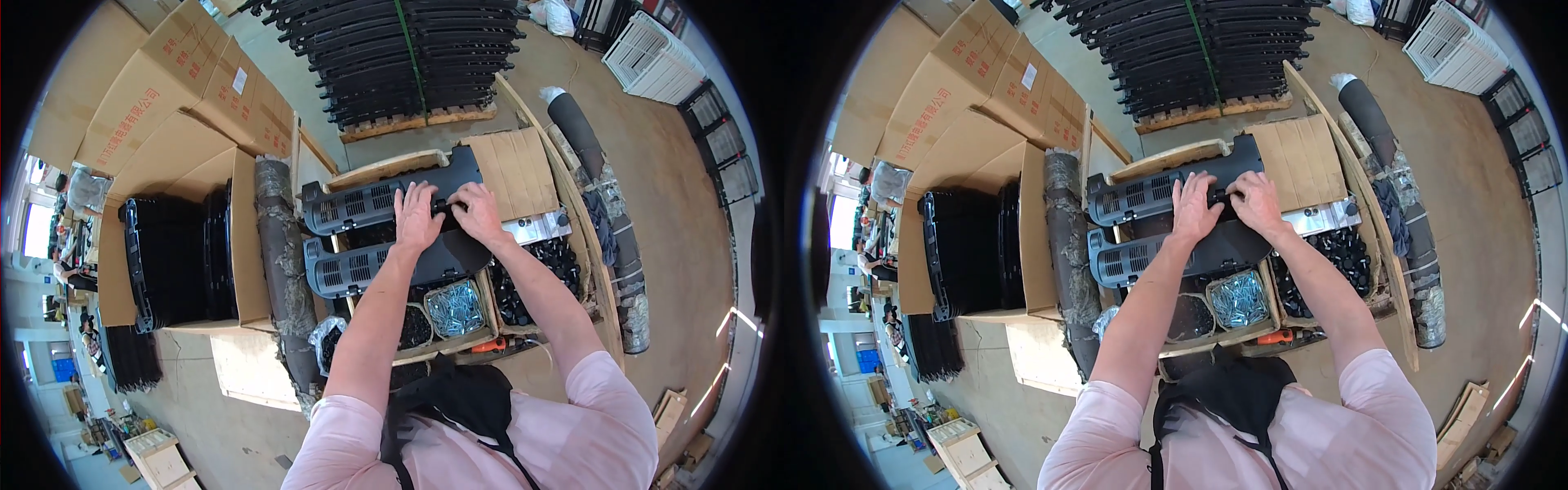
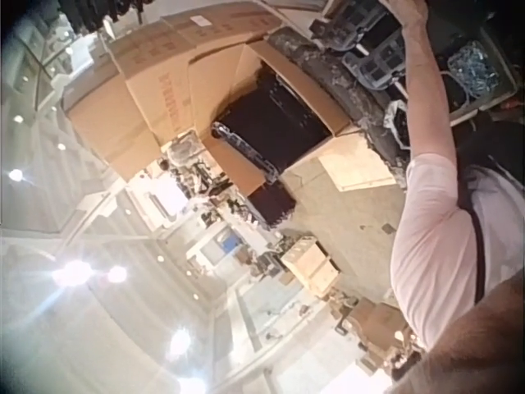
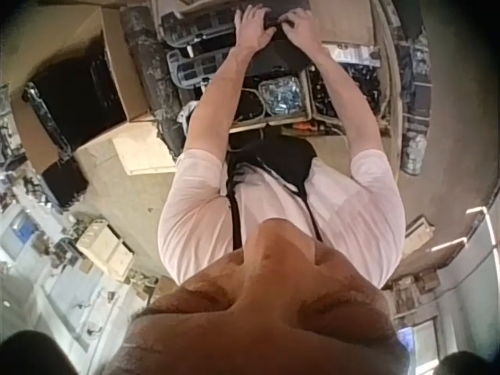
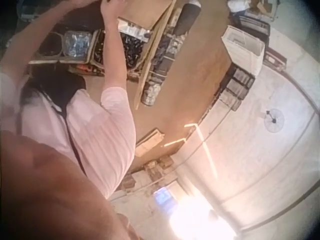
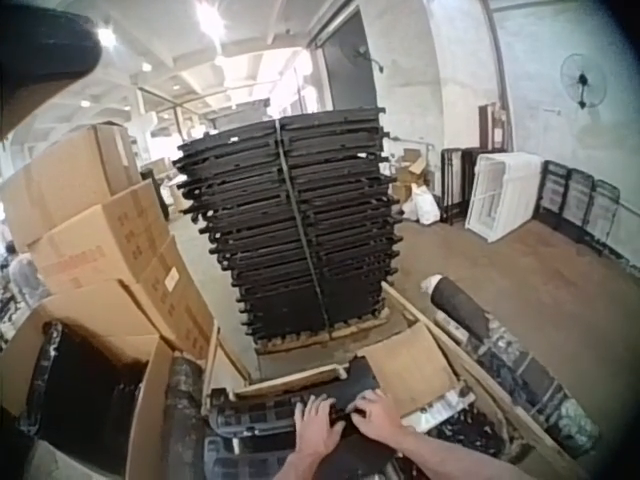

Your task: Assembling plastic housings by inserting screws using a power screwdriver.

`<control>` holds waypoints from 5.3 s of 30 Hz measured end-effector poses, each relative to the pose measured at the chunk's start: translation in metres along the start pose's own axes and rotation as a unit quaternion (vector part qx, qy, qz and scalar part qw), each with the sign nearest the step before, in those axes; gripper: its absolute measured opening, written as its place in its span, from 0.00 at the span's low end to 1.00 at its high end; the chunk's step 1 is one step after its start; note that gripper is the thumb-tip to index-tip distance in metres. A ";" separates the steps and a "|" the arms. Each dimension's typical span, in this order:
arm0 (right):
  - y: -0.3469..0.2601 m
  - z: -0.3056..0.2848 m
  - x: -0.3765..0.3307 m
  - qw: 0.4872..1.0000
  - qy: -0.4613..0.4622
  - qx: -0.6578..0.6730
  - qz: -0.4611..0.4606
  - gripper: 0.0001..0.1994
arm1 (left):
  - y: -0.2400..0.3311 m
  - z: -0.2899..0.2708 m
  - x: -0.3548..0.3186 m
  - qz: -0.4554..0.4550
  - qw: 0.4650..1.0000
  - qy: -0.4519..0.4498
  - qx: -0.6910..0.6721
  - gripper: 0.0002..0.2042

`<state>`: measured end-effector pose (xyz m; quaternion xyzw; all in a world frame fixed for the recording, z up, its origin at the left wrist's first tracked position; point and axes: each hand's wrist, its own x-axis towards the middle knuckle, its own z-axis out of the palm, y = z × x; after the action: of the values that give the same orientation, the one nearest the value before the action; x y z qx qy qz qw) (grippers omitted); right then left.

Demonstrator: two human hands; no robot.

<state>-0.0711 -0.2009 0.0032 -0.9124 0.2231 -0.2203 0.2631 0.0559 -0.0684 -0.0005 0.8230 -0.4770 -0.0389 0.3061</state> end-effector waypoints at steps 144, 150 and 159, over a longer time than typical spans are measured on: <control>-0.152 -0.095 -0.216 0.825 -0.020 0.552 0.121 0.28 | 0.066 -0.035 -0.263 -0.417 0.415 0.040 -0.808 0.15; -0.145 -0.085 -0.211 0.811 -0.053 0.569 0.124 0.27 | 0.055 -0.029 -0.269 -0.400 0.395 0.050 -0.826 0.14; -0.139 -0.091 -0.216 0.814 -0.043 0.565 0.128 0.29 | 0.069 -0.037 -0.271 -0.377 0.396 0.019 -0.837 0.15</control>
<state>-0.2518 -0.0164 0.0918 -0.5748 0.1630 -0.2326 0.7674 -0.1307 0.1435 0.0051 0.2507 0.1595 -0.5143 0.8045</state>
